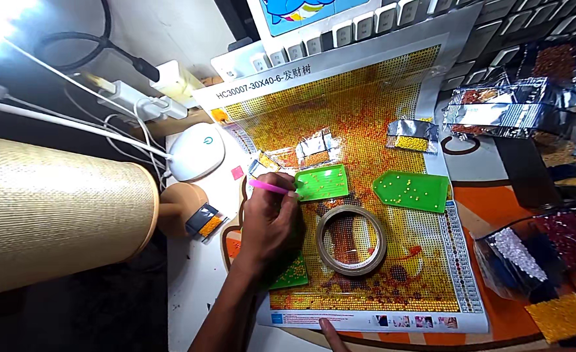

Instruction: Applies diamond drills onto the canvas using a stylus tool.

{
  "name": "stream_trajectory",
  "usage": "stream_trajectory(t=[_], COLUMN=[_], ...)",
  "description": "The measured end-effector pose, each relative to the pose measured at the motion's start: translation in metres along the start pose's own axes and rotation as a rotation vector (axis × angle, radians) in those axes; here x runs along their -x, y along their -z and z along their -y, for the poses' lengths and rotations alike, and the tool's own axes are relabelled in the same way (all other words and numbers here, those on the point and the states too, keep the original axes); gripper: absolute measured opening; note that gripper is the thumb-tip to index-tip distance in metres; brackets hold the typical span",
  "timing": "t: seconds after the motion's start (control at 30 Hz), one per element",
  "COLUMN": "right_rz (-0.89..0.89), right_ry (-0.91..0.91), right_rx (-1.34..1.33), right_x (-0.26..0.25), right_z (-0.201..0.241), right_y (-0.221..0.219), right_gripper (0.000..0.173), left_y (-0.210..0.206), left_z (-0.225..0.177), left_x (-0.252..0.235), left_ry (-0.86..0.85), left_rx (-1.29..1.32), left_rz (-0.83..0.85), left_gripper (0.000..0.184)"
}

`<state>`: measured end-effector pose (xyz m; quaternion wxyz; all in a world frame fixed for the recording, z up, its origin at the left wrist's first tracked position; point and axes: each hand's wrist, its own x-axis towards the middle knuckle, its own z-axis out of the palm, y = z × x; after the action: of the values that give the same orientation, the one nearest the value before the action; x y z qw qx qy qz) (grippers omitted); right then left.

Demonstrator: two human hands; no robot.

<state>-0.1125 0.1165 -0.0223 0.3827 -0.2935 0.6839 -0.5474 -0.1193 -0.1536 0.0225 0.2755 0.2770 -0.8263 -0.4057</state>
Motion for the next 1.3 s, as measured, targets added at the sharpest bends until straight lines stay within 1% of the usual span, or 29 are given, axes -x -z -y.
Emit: stream_trajectory(t=[0.2, 0.3, 0.37, 0.43, 0.5, 0.63, 0.67, 0.73, 0.83, 0.87, 0.93, 0.97, 1.0, 1.07, 1.13, 1.2, 1.27, 1.3], right_rz=[-0.029, 0.019, 0.013, -0.030, -0.049, 0.013, 0.070, 0.240, 0.342, 0.348, 0.361, 0.352, 0.337, 0.326, 0.353, 0.356, 0.379, 0.384], right_ry=[0.025, -0.001, 0.007, 0.022, -0.003, -0.095, -0.116, -0.165, -0.169, -0.162, -0.194, -0.178, -0.138, -0.077, -0.019, 0.120, -0.075, -0.103], right_rx=[0.063, 0.082, 0.081, 0.082, 0.064, 0.046, 0.046, 0.058, 0.003, 0.000, -0.063, -0.103, -0.122, -0.129, -0.144, -0.192, -0.116, -0.092], right_x=[0.000, 0.000, -0.002, -0.002, -0.003, 0.004, 0.004, 0.003, 0.003, -0.002, -0.028, -0.038, -0.043, -0.044, -0.045, -0.045, -0.049, -0.048], right_z=[-0.001, 0.003, 0.008, 0.010, 0.012, -0.013, -0.019, -0.026, -0.031, -0.021, 0.035, 0.056, 0.064, 0.061, 0.057, 0.042, 0.066, 0.067], right_y=[-0.001, 0.003, 0.003, 0.001, 0.001, 0.000, 0.001, 0.008, 0.012, 0.012, 0.013, 0.012, 0.010, 0.007, 0.008, 0.007, 0.007, 0.007], right_gripper=[0.039, 0.037, 0.038, 0.039, 0.040, 0.041, 0.041, 0.040, 0.041, 0.042, 0.041, 0.041, 0.041, 0.041, 0.040, 0.040, 0.037, 0.036], left_y=[-0.001, -0.001, 0.001, 0.004, 0.007, 0.014, 0.017, 0.022, 0.032, 0.033, 0.026, 0.021, 0.015, 0.004, -0.006, -0.015, -0.022, -0.024], left_z=[0.000, -0.003, -0.004, -0.004, -0.007, -0.013, -0.015, -0.019, -0.022, -0.025, -0.032, -0.034, -0.034, -0.033, -0.031, -0.027, -0.024, -0.023], left_x=[0.000, -0.001, -0.002, -0.003, -0.005, 0.004, 0.011, 0.032, 0.075, 0.088, 0.115, 0.129, 0.141, 0.161, 0.176, 0.186, 0.193, 0.196], left_ry=[-0.017, -0.008, 0.008, 0.010, 0.011, 0.001, 0.002, 0.029, 0.072, 0.085, 0.106, 0.111, 0.112, 0.120, 0.125, 0.119, 0.108, 0.098], left_rx=[-0.013, -0.014, 0.003, 0.071, 0.142, 0.265, 0.272, 0.272, 0.259, 0.264, 0.268, 0.269, 0.272, 0.297, 0.307, 0.293, 0.257, 0.238], left_rz=[0.017, 0.013, 0.006, 0.006, -0.006, -0.025, -0.036, -0.056, -0.116, -0.134, -0.185, -0.209, -0.231, -0.266, -0.298, -0.326, -0.342, -0.350], left_gripper=[0.015, 0.015, 0.013, 0.012, 0.011, 0.010, 0.010, 0.013, 0.015, 0.015, 0.013, 0.012, 0.012, 0.014, 0.015, 0.017, 0.017, 0.017])
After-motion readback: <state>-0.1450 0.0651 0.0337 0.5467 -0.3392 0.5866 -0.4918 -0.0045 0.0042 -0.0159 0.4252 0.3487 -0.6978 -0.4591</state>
